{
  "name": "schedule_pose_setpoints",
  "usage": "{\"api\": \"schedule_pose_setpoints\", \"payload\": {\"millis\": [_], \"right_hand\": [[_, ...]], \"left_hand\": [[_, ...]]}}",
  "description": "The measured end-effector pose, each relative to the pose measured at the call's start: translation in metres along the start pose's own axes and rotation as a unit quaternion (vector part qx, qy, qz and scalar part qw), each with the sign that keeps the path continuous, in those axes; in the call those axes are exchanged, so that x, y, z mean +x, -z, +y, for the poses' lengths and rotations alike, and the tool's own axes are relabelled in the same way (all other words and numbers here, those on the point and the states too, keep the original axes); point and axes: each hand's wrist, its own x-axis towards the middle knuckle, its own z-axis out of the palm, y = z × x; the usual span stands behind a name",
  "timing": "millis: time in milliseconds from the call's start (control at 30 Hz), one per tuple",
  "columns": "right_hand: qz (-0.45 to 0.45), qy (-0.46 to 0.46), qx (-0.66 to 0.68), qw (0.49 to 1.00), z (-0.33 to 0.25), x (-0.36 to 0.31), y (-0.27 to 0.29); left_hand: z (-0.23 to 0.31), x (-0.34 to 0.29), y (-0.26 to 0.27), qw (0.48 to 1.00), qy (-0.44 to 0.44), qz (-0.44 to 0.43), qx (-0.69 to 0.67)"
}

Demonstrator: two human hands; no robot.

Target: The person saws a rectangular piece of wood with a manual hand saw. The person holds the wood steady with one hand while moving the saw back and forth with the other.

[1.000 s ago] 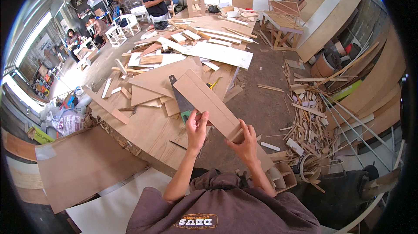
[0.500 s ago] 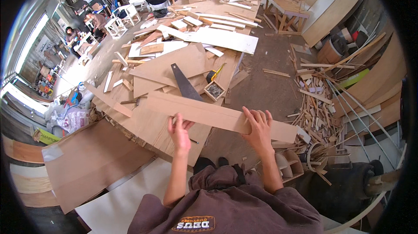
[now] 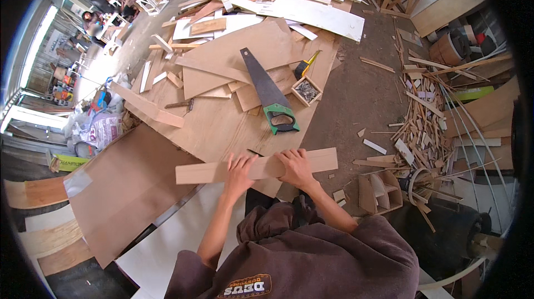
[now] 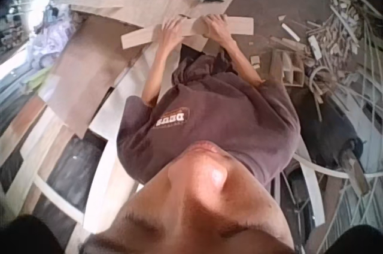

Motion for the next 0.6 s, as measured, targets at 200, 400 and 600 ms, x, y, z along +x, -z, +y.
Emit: {"api": "schedule_pose_setpoints", "payload": {"millis": [200,400,600], "right_hand": [[0.103,-0.211,0.039,0.971,0.043,0.089,-0.061],[0.056,-0.274,-0.199,0.939,0.06,0.152,-0.091],[0.243,-0.411,0.352,0.805,-0.021,0.153,-0.016]], "left_hand": [[-0.105,0.008,-0.016,0.998,-0.031,-0.04,-0.036],[-0.16,0.047,-0.028,0.989,-0.077,-0.078,-0.095],[-0.203,0.069,-0.028,0.98,-0.106,-0.12,-0.118]]}}
